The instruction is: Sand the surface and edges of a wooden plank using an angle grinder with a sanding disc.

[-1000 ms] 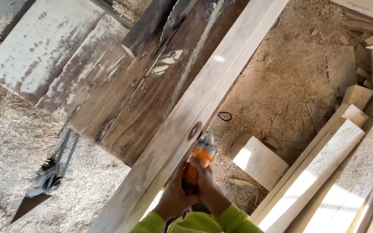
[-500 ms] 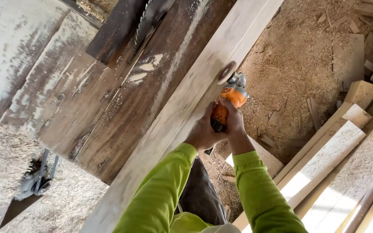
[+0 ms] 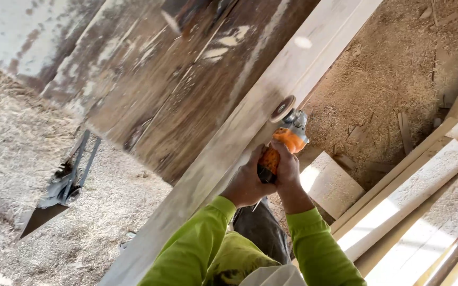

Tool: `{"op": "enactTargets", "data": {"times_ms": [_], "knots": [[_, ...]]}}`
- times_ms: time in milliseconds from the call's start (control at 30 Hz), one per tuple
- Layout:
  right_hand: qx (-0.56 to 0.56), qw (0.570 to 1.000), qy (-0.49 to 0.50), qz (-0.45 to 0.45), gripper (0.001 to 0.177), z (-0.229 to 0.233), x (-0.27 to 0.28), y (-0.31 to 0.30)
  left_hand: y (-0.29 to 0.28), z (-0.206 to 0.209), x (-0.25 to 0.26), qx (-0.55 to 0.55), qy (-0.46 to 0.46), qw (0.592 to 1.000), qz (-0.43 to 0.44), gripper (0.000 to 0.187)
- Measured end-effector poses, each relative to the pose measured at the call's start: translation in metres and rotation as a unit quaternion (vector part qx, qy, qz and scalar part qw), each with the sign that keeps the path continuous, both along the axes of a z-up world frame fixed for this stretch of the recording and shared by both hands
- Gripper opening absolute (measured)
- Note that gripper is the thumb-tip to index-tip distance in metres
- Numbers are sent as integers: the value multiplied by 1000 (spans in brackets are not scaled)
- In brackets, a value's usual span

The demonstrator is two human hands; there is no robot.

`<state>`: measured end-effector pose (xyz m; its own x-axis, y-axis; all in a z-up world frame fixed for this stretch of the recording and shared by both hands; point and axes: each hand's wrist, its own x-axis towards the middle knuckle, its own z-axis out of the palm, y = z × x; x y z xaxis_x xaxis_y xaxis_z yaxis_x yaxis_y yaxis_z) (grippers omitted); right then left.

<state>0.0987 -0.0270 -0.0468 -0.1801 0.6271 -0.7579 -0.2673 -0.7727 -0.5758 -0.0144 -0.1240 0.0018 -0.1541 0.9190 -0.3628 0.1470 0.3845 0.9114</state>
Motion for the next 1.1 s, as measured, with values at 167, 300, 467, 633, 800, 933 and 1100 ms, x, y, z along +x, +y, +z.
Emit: {"op": "enactTargets", "data": {"times_ms": [167, 300, 467, 633, 800, 933, 1100], "knots": [[50, 998, 44, 6, 26, -2, -8, -109, -111, -8, -9, 23, -8, 1000, 2, 115], [76, 997, 11, 11, 27, -14, -18, -215, -218, -11, -17, 1, -39, 999, 2, 116], [-3, 1000, 22, 12, 30, -16, -27, -372, -364, 27, -31, -57, -50, 997, 26, 115], [-115, 988, 90, 51, 35, 24, -30, -479, -459, 65, -29, -169, -20, 984, 52, 116], [-88, 994, -5, 64, 38, -31, 1, -424, -397, 67, -26, -77, 10, 997, 14, 118], [-50, 998, 26, 2, 40, -45, 7, -322, -314, 15, -14, 35, 21, 999, -9, 116], [10, 991, 132, -11, 34, -19, -12, -219, -214, -5, -16, 49, 28, 998, -31, 120]]}}
